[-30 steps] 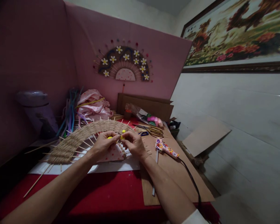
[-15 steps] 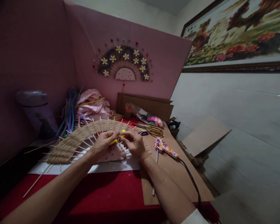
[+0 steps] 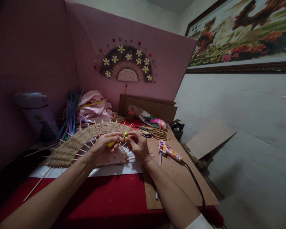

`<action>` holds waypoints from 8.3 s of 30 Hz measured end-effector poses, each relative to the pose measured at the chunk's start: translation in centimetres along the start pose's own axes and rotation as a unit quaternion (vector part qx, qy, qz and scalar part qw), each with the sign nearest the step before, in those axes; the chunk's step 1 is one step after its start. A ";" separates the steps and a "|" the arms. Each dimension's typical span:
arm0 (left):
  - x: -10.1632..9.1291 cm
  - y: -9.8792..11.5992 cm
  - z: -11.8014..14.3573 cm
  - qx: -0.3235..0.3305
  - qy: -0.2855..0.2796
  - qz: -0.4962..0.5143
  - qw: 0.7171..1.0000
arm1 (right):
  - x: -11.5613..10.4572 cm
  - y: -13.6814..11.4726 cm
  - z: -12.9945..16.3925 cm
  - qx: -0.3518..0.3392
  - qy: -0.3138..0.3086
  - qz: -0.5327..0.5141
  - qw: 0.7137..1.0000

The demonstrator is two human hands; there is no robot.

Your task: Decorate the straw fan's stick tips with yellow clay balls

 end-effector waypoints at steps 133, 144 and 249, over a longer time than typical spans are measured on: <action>0.1 0.9 0.4 -0.020 0.058 0.007 0.998 | -0.2 0.2 -0.2 -0.010 0.026 0.090 0.996; 0.4 1.0 0.4 -0.025 0.061 0.034 0.997 | -0.5 0.1 -0.2 -0.022 0.033 0.114 0.993; 0.3 -0.9 0.5 -0.030 -0.023 -0.112 0.993 | 0.2 -2.5 0.5 -0.185 -0.045 0.127 0.974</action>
Point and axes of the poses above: each hand's wrist, its own z-axis away from the middle knuckle, its own x-axis out of the palm, y = z × x, the point moved 2 cm from there along -z, towards the middle knuckle, and after that the axes turned 8 degrees about y, right-handed, at the moved point
